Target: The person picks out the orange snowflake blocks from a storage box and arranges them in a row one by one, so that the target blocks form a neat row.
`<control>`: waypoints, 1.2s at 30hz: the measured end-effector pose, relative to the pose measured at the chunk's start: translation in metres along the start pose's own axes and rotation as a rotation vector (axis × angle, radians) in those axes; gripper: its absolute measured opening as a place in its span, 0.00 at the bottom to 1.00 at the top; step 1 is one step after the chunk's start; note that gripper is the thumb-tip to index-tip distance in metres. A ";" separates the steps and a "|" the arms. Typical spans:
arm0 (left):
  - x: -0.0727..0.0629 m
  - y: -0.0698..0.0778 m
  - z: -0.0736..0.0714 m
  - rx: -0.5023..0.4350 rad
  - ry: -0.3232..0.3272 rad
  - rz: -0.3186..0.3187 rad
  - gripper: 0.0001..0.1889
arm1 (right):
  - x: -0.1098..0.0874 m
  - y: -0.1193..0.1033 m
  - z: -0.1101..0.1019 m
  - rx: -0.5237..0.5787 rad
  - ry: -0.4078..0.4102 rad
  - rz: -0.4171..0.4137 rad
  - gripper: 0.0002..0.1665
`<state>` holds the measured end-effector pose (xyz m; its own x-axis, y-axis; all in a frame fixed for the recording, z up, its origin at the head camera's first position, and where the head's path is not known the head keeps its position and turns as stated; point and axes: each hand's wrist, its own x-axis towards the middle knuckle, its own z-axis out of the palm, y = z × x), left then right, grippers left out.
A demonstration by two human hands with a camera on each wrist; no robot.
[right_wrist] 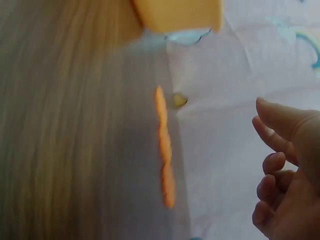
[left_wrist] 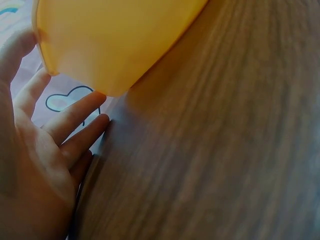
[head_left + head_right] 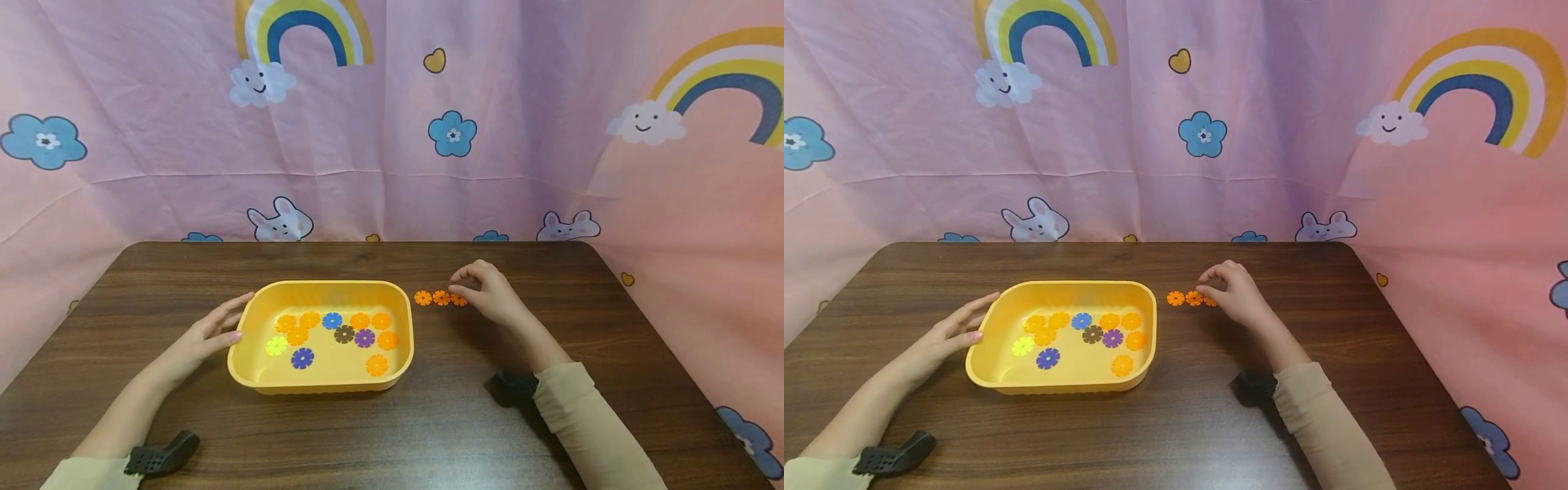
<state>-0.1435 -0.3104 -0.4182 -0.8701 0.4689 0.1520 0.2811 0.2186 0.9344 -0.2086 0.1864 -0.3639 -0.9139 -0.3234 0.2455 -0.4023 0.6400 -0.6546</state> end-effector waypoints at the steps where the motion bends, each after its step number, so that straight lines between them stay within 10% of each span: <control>1: 0.000 0.000 0.000 0.005 0.001 -0.003 0.31 | 0.000 -0.004 0.001 0.008 -0.003 -0.013 0.09; 27: 0.000 0.001 -0.002 0.025 0.014 -0.017 0.32 | 0.008 -0.079 0.047 -0.007 -0.279 -0.459 0.18; 36: 0.000 0.002 -0.001 0.002 0.002 -0.006 0.32 | 0.017 -0.087 0.058 -0.048 -0.462 -0.464 0.19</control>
<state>-0.1428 -0.3107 -0.4162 -0.8727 0.4656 0.1471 0.2766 0.2231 0.9347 -0.1861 0.0843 -0.3442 -0.5316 -0.8326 0.1552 -0.7611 0.3892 -0.5190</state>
